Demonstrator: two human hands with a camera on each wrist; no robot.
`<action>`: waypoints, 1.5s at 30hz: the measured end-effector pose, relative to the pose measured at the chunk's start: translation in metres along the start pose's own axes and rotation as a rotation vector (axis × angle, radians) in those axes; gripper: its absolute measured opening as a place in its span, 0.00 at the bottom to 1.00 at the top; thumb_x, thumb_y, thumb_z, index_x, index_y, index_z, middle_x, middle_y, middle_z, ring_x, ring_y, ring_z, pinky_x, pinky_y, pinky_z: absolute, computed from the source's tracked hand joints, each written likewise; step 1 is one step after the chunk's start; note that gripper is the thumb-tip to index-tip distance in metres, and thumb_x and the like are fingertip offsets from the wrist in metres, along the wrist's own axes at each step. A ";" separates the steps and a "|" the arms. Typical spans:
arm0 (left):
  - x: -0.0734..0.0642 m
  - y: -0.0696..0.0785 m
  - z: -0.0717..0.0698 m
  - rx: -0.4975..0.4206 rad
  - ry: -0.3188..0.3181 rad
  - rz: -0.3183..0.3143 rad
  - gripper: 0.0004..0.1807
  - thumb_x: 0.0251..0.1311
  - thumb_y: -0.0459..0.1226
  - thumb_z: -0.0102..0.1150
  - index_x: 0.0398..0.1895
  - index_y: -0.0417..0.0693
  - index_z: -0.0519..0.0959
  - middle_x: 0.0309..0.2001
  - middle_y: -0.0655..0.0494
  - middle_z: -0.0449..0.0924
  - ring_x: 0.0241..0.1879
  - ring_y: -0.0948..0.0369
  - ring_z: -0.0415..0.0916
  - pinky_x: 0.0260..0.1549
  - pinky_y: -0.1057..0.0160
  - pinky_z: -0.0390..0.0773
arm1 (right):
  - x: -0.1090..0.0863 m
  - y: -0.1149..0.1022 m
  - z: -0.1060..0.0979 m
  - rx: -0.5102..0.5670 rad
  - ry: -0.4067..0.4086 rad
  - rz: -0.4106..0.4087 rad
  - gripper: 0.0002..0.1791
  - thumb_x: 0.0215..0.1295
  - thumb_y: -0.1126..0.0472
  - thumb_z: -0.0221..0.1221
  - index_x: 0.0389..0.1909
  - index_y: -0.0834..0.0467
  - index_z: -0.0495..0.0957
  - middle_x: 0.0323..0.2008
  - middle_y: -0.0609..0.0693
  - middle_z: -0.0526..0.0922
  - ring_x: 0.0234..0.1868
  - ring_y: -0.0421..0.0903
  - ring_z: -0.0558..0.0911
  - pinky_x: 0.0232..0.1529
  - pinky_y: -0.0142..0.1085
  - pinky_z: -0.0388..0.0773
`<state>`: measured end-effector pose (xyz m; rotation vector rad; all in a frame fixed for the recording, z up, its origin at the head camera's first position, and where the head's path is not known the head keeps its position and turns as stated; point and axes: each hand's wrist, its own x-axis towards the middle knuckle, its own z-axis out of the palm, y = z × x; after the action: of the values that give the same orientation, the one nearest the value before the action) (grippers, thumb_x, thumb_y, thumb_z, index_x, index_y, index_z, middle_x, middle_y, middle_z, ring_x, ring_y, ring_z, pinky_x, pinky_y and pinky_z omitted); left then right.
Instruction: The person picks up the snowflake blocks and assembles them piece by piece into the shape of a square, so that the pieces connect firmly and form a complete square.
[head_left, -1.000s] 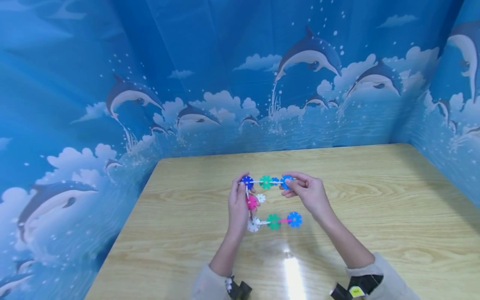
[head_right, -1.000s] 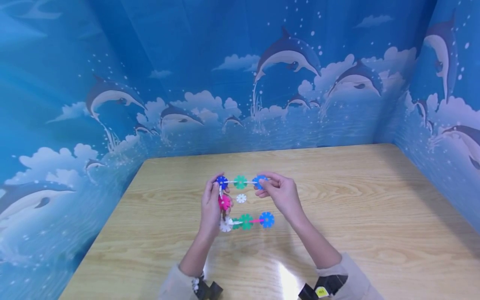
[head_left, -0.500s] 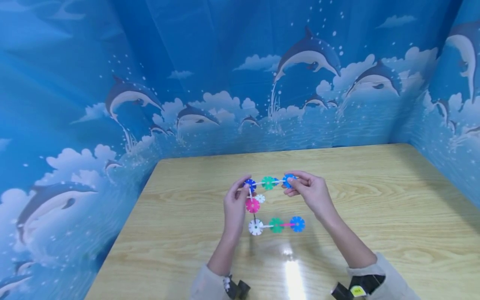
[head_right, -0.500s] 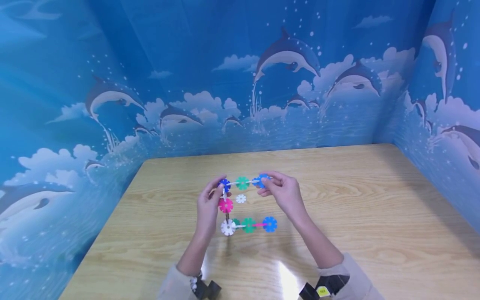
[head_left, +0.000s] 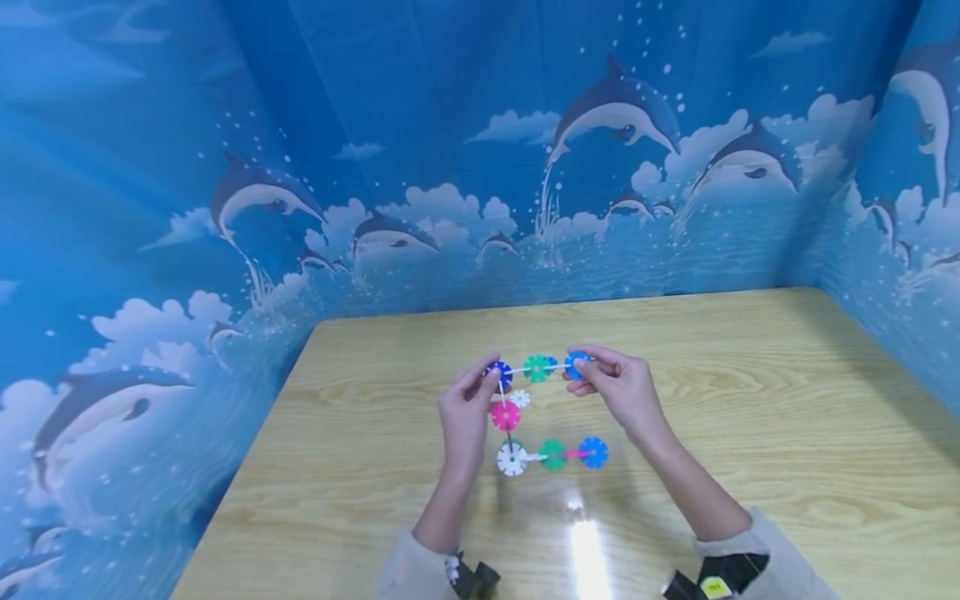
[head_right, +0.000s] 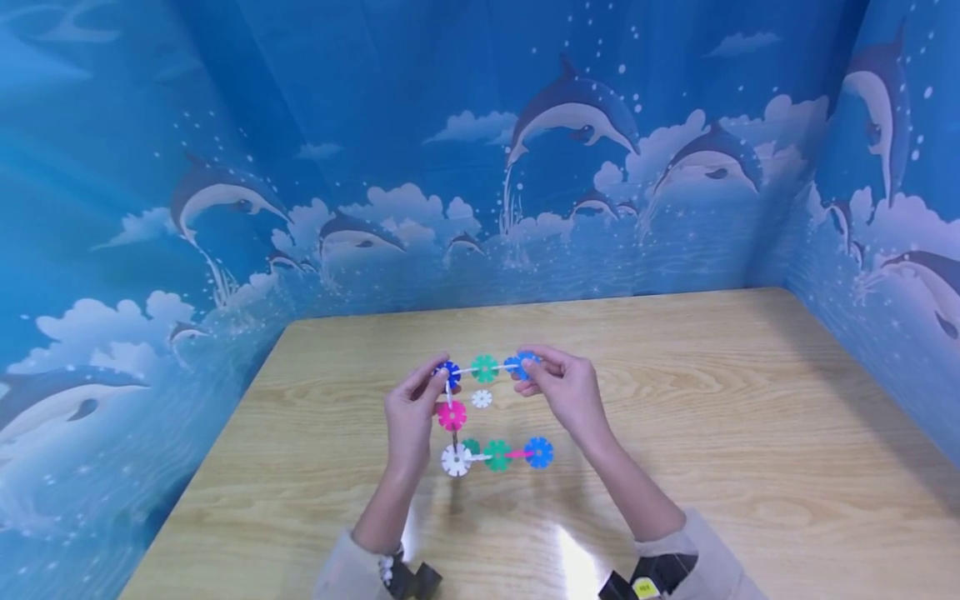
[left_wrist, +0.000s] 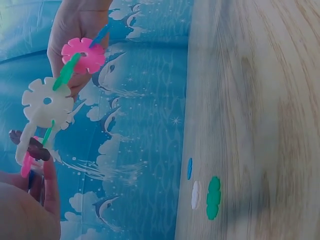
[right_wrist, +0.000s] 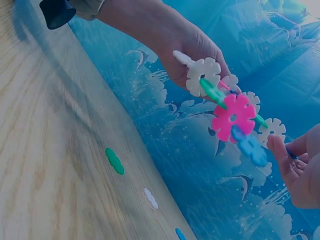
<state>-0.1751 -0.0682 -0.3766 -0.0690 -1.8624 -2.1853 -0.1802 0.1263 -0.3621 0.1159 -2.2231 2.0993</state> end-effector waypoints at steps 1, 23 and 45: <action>-0.001 0.003 0.001 0.003 0.001 -0.001 0.14 0.58 0.31 0.58 0.49 0.37 0.78 0.33 0.49 0.75 0.34 0.58 0.79 0.36 0.60 0.81 | 0.000 0.000 0.000 0.002 0.003 0.003 0.18 0.63 0.63 0.57 0.51 0.68 0.74 0.33 0.61 0.82 0.29 0.48 0.83 0.37 0.36 0.81; -0.007 0.008 0.005 0.053 0.011 0.018 0.12 0.58 0.30 0.58 0.46 0.37 0.79 0.31 0.50 0.74 0.33 0.60 0.76 0.32 0.59 0.82 | -0.002 -0.002 -0.001 0.042 0.000 -0.018 0.18 0.63 0.63 0.58 0.50 0.70 0.74 0.33 0.62 0.82 0.27 0.46 0.83 0.39 0.36 0.81; 0.003 -0.008 -0.002 -0.268 0.446 0.009 0.14 0.62 0.36 0.55 0.49 0.39 0.75 0.36 0.47 0.74 0.38 0.54 0.76 0.29 0.68 0.80 | -0.002 0.008 0.011 0.012 -0.149 0.048 0.29 0.69 0.50 0.49 0.62 0.65 0.59 0.52 0.65 0.72 0.52 0.58 0.73 0.56 0.47 0.70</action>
<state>-0.1798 -0.0695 -0.3838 0.3294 -1.3229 -2.2038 -0.1795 0.1162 -0.3711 0.2286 -2.3177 2.1964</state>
